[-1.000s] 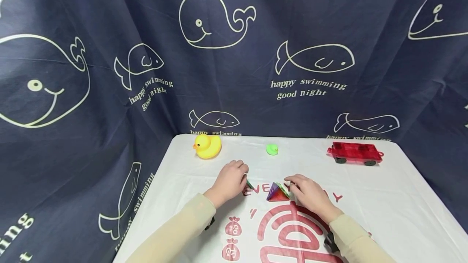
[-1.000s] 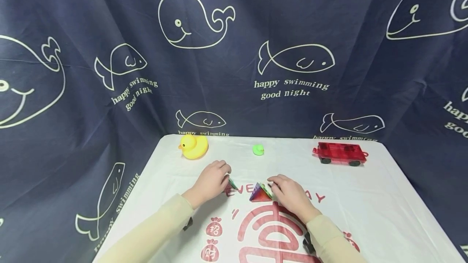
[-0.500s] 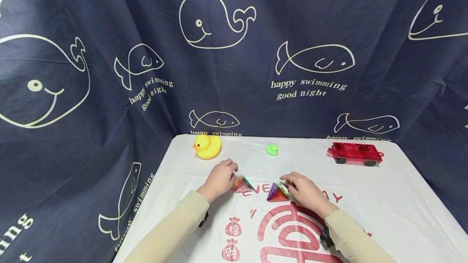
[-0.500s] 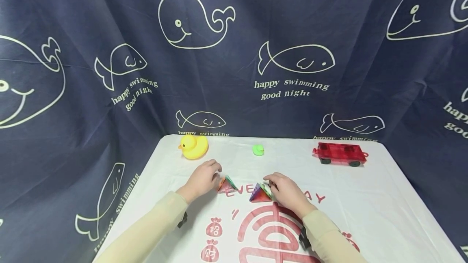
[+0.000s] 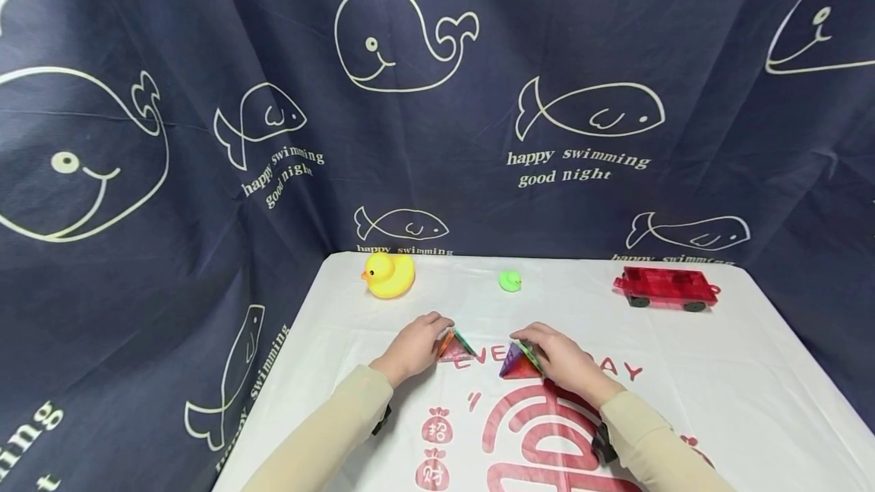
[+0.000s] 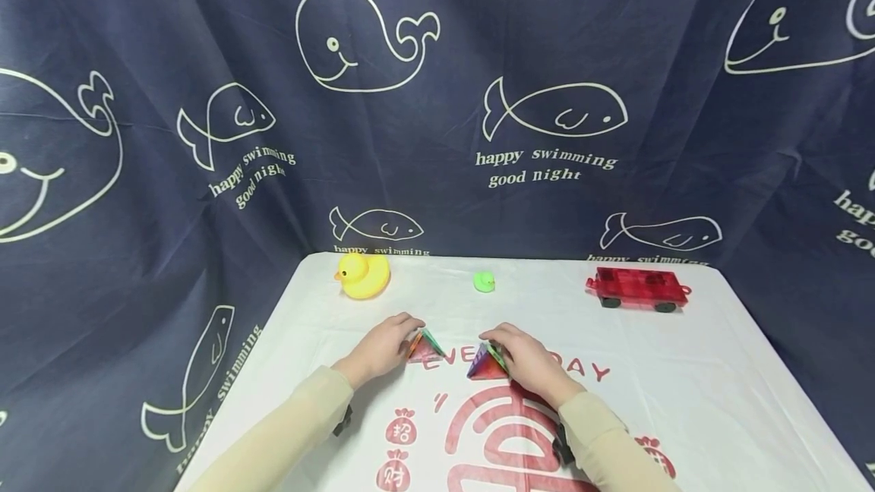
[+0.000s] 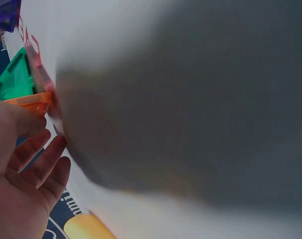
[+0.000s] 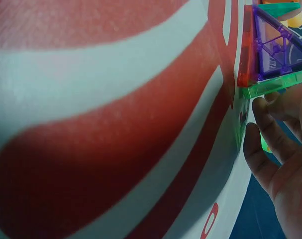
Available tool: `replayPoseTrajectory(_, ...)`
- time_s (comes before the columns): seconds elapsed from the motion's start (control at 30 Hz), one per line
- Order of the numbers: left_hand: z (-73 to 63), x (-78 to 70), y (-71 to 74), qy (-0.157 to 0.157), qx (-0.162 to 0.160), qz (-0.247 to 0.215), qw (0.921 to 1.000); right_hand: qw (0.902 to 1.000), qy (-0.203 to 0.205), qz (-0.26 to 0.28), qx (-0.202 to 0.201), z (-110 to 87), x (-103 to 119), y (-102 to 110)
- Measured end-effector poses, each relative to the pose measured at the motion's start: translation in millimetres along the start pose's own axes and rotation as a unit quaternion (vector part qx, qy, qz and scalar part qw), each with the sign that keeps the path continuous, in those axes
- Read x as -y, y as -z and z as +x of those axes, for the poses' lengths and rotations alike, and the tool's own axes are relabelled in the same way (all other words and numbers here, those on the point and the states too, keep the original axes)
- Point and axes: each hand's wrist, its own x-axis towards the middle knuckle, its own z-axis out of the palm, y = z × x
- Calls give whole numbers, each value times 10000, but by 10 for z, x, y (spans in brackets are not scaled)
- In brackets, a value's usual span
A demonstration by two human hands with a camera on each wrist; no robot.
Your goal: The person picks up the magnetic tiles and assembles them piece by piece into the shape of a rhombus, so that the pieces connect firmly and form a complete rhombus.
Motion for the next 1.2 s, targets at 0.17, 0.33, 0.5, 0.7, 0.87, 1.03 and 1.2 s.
replayPoseTrajectory(0.17, -19, 8, -36, -152, 66, 64, 9998, 9994, 315, 100, 67, -3, -5, -26)
replayPoseTrajectory(0.33, -24, -7, -41, -213, 212, 42, 9995, 9990, 415, 80, 111, -13, -11, -22)
replayPoseTrajectory(0.5, -21, -27, -46, -262, 209, -1, 9994, 9994, 296, 87, 152, -26, -12, -4)
replayPoseTrajectory(0.7, -22, -53, -43, -286, 154, -143, 9994, 9996, -216, 104, 167, -67, -23, 37)
replayPoseTrajectory(0.87, -35, -68, -49, -186, 42, -306, 9993, 9981, -575, 133, 179, -113, -52, 73)
replayPoseTrajectory(1.03, -47, -75, -77, -41, 51, -352, 9994, 9974, -700, 58, 152, -177, -93, 121)
replayPoseTrajectory(1.2, -70, -96, -87, 72, 134, -415, 9990, 9969, -769, -11, 186, -246, -147, 160)
